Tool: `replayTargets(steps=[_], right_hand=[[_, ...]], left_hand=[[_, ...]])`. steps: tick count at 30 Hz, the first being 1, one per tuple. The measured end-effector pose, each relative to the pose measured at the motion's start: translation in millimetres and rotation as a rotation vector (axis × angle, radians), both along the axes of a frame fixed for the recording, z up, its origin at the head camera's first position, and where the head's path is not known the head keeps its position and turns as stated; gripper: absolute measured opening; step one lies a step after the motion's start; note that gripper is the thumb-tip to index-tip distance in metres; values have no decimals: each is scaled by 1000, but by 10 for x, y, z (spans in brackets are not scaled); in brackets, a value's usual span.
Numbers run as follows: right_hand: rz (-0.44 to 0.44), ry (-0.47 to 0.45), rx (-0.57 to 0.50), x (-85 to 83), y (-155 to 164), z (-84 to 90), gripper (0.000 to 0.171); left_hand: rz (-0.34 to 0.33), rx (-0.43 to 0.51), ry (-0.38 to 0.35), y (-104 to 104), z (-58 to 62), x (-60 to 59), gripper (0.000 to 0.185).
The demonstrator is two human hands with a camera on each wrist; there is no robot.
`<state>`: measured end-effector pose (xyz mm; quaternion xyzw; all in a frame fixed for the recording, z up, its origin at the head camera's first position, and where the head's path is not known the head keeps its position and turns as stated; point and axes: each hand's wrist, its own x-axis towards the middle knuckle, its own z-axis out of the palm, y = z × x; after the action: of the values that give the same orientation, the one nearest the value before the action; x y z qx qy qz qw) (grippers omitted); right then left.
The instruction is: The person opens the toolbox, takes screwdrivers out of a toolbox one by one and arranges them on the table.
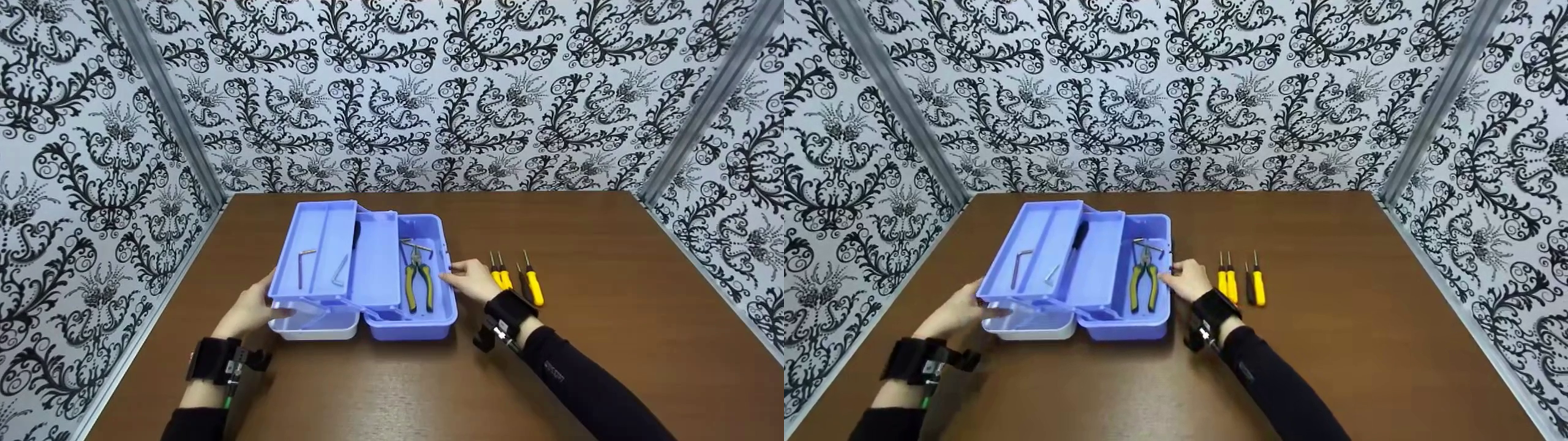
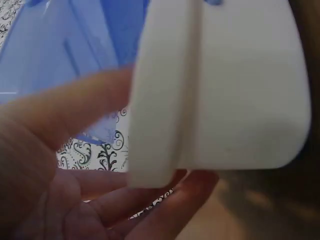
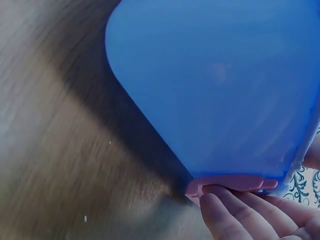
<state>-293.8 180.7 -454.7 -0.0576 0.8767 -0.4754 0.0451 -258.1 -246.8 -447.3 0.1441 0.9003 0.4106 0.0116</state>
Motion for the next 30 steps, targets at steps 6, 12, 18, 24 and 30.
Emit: replayTargets(steps=[6, 12, 18, 24, 30], right_hand=[[-29, -28, -40, -22, -13, -6, 51], [-22, -35, -57, -18, -30, -5, 48], [-30, -44, -55, -16, -37, -8, 48], [-26, -41, -55, -26, -28, -19, 47], [-6, -72, -101, -13, -30, -2, 46]], left_hand=[[31, -50, 19, -34, -90, -20, 72], [77, -60, -54, -62, -134, -24, 47], [92, -82, -66, -54, -105, -17, 48], [94, -84, -88, -39, -90, -11, 50], [69, -89, -47, -44, -122, -17, 48]])
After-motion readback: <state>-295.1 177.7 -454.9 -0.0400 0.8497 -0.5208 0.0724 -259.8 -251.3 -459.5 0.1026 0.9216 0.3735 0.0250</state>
